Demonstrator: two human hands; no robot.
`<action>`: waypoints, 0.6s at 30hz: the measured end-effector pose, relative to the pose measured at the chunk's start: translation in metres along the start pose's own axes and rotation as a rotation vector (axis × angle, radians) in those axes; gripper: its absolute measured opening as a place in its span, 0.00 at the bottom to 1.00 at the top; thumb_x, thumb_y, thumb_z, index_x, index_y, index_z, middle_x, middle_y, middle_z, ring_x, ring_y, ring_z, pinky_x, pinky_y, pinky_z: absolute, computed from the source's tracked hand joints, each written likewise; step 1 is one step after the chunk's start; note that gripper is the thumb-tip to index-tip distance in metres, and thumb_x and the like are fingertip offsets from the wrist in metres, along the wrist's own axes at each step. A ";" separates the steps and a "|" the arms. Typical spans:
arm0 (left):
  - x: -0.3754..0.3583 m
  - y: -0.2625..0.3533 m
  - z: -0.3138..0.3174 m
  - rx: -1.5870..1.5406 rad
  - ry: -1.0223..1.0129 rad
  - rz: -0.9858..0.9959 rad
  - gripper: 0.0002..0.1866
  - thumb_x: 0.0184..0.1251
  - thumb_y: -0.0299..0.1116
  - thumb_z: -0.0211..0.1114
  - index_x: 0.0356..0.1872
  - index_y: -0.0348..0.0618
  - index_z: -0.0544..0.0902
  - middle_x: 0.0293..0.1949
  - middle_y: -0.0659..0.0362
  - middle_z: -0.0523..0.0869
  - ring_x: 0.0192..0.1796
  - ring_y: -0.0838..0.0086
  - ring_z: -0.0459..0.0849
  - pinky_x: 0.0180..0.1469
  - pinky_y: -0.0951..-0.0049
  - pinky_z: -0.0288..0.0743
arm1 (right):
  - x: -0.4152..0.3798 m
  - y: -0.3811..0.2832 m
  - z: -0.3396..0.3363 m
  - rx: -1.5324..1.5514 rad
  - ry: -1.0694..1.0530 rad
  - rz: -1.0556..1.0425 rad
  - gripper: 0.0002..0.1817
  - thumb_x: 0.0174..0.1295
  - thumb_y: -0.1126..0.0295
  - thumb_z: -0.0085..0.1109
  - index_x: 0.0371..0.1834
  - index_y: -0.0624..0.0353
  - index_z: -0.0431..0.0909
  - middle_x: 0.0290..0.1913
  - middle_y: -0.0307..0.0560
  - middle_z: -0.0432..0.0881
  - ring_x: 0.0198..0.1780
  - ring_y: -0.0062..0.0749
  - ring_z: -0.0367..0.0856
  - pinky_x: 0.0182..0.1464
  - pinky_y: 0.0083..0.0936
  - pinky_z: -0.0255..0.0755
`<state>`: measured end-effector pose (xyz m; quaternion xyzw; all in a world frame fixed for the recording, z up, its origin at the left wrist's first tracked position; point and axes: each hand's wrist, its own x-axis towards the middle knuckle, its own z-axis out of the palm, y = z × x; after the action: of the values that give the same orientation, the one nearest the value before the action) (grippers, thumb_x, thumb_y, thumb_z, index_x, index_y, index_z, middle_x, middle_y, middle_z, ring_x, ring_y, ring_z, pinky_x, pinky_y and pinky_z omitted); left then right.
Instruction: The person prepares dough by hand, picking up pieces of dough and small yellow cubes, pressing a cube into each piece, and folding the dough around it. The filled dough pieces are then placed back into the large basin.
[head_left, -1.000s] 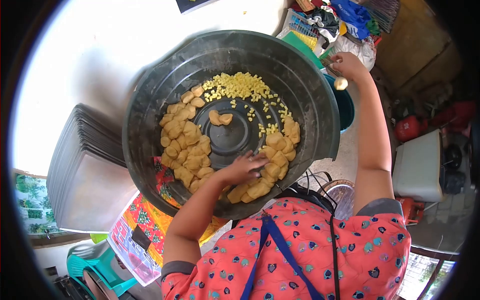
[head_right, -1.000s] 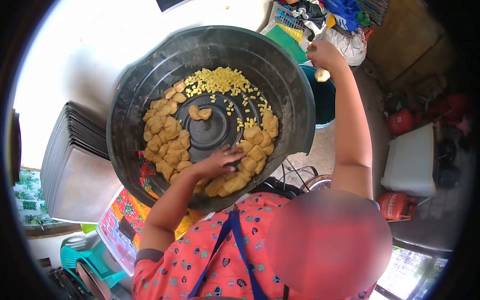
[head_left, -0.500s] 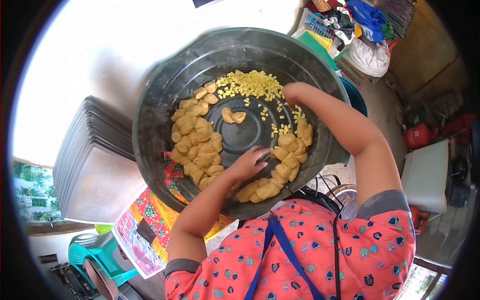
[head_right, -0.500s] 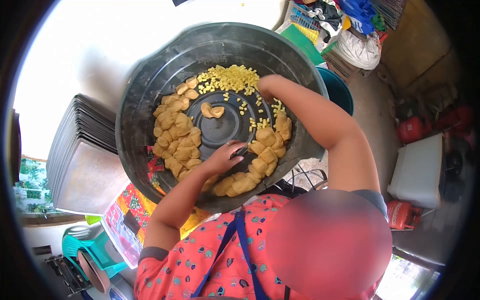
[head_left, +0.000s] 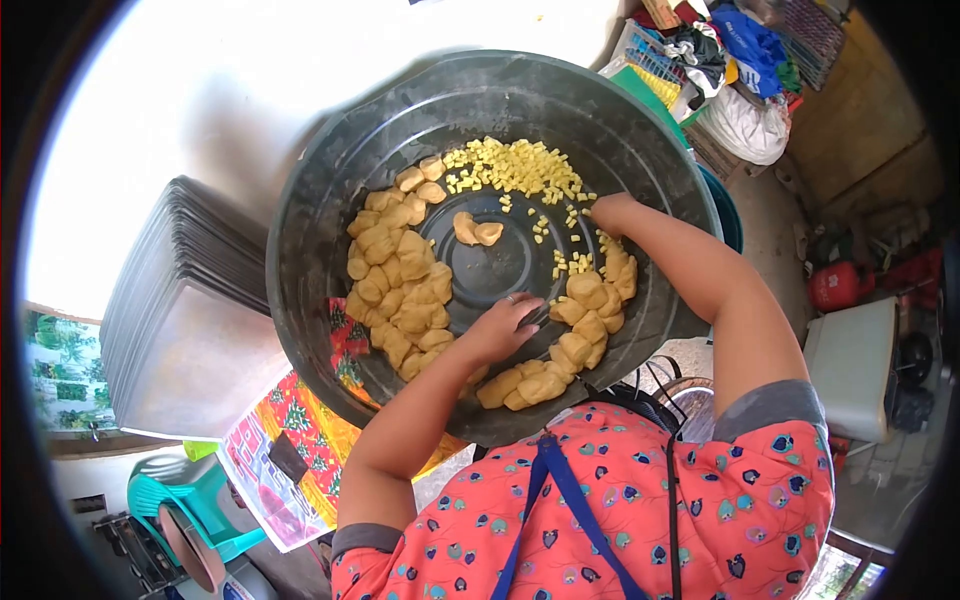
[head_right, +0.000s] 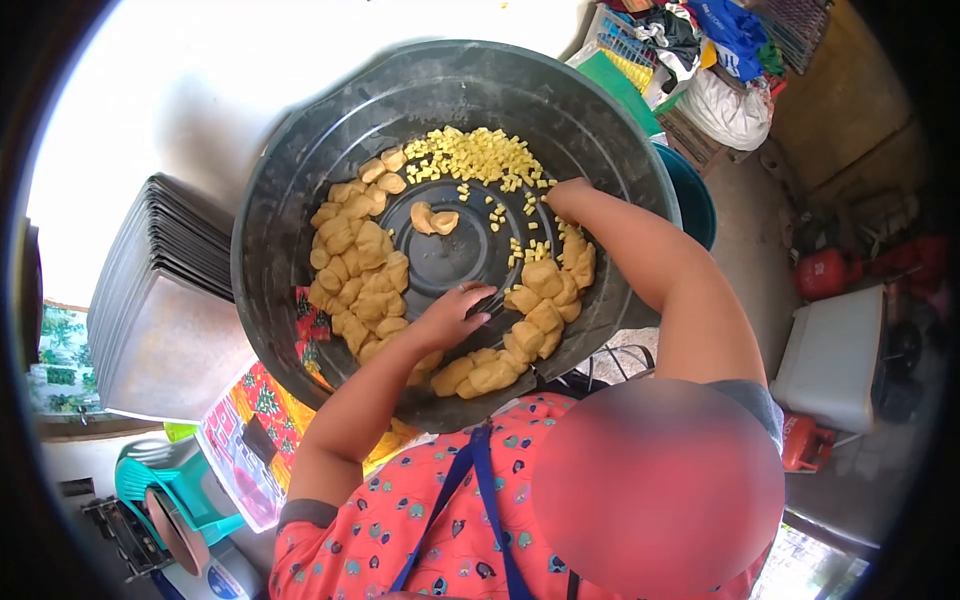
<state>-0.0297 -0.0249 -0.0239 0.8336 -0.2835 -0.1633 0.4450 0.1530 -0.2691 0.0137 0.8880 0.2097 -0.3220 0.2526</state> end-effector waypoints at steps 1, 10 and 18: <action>0.000 -0.002 0.000 0.010 0.016 0.001 0.23 0.60 0.29 0.62 0.58 0.40 0.72 0.57 0.49 0.74 0.56 0.53 0.73 0.59 0.64 0.67 | 0.000 0.000 0.000 -0.003 0.003 -0.001 0.22 0.40 0.71 0.73 0.43 0.58 0.83 0.46 0.48 0.84 0.47 0.40 0.83 0.42 0.35 0.77; 0.001 -0.006 0.002 0.038 0.036 0.007 0.23 0.60 0.29 0.61 0.58 0.39 0.72 0.55 0.48 0.75 0.55 0.55 0.75 0.57 0.65 0.68 | 0.002 -0.002 0.007 0.019 0.019 -0.008 0.17 0.43 0.73 0.69 0.41 0.59 0.83 0.45 0.48 0.84 0.47 0.40 0.83 0.43 0.35 0.77; -0.001 -0.006 0.005 0.027 0.059 0.012 0.23 0.61 0.30 0.61 0.59 0.39 0.72 0.55 0.48 0.75 0.51 0.57 0.77 0.53 0.66 0.71 | -0.009 -0.009 0.000 -0.040 -0.003 0.041 0.18 0.45 0.75 0.68 0.43 0.59 0.83 0.47 0.47 0.83 0.49 0.38 0.82 0.42 0.35 0.78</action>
<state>-0.0308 -0.0249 -0.0318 0.8424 -0.2775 -0.1319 0.4428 0.1419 -0.2634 0.0171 0.8864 0.1975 -0.3136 0.2773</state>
